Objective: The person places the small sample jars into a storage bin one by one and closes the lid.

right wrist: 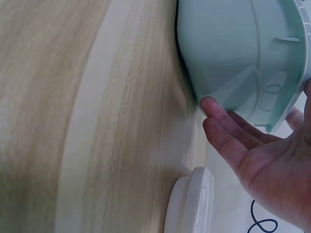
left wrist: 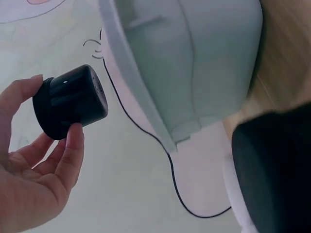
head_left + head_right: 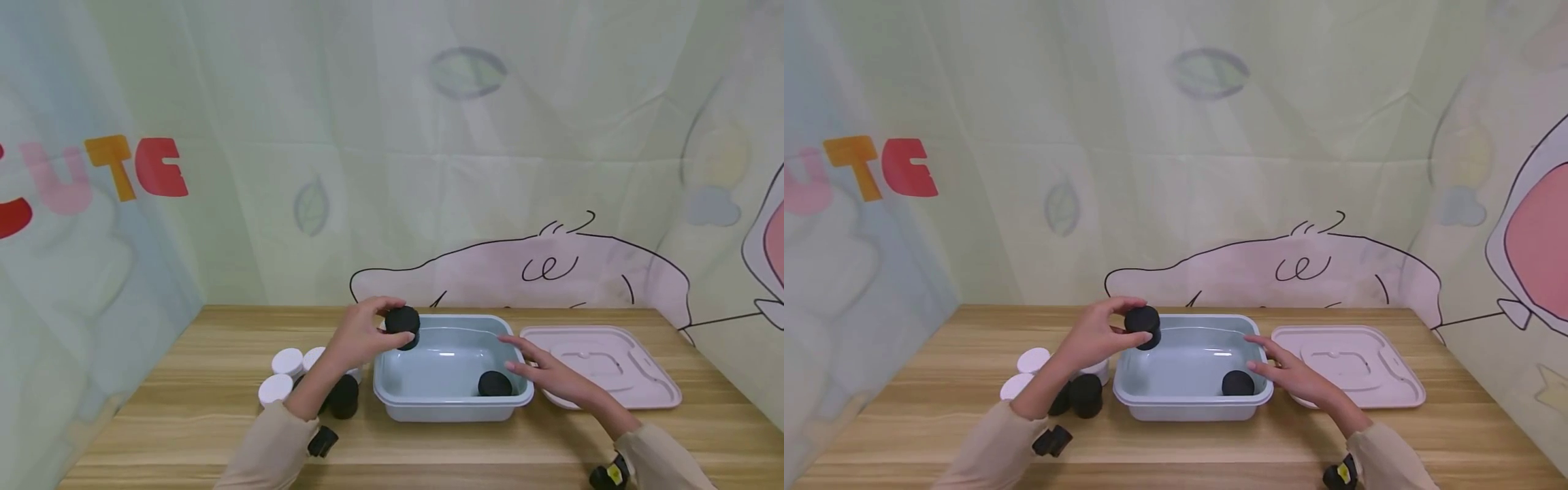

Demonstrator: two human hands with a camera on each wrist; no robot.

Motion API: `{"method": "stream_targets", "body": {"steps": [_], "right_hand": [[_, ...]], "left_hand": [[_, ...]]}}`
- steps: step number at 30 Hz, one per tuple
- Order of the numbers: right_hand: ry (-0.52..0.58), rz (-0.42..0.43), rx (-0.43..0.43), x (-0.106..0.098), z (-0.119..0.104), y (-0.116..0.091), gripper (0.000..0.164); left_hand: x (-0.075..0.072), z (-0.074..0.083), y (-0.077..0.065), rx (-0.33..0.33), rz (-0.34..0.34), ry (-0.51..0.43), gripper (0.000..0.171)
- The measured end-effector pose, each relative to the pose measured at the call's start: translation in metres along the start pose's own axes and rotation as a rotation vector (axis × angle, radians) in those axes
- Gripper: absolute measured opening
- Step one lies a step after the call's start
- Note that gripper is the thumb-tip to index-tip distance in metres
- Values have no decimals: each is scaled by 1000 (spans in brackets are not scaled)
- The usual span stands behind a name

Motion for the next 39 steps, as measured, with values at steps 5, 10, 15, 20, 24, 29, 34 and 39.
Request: {"method": "stream_targets", "body": {"steps": [5, 10, 15, 20, 24, 29, 34, 39], "right_hand": [[5, -1, 3, 0, 0, 0, 53], [4, 0, -6, 0, 1, 1, 54], [5, 1, -1, 0, 2, 1, 55], [19, 1, -1, 1, 1, 1, 55], [26, 0, 4, 1, 0, 0, 55], [22, -2, 7, 1, 0, 1, 54], [21, -1, 7, 1, 0, 1, 54], [14, 2, 9, 1, 1, 1, 55]], "left_hand": [[21, 3, 3, 28, -56, 16, 44], [41, 4, 3, 65, -114, 36, 44], [61, 5, 3, 122, -163, 84, 43], [77, 7, 4, 155, -220, 151, 43], [89, 7, 5, 164, -265, 192, 44], [100, 4, 6, 127, -325, 230, 43], [108, 5, 8, 106, -360, 270, 41], [115, 5, 9, 105, -391, 301, 39]]}}
Point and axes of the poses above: each hand's wrist, its own y-axis towards the middle knuckle, its own x-axis out of the palm, z = x × y, the point moved 5 cm from there along y, towards the middle knuckle, and after that the axes turned 4 degrees about -x, right-handed, at the moved point
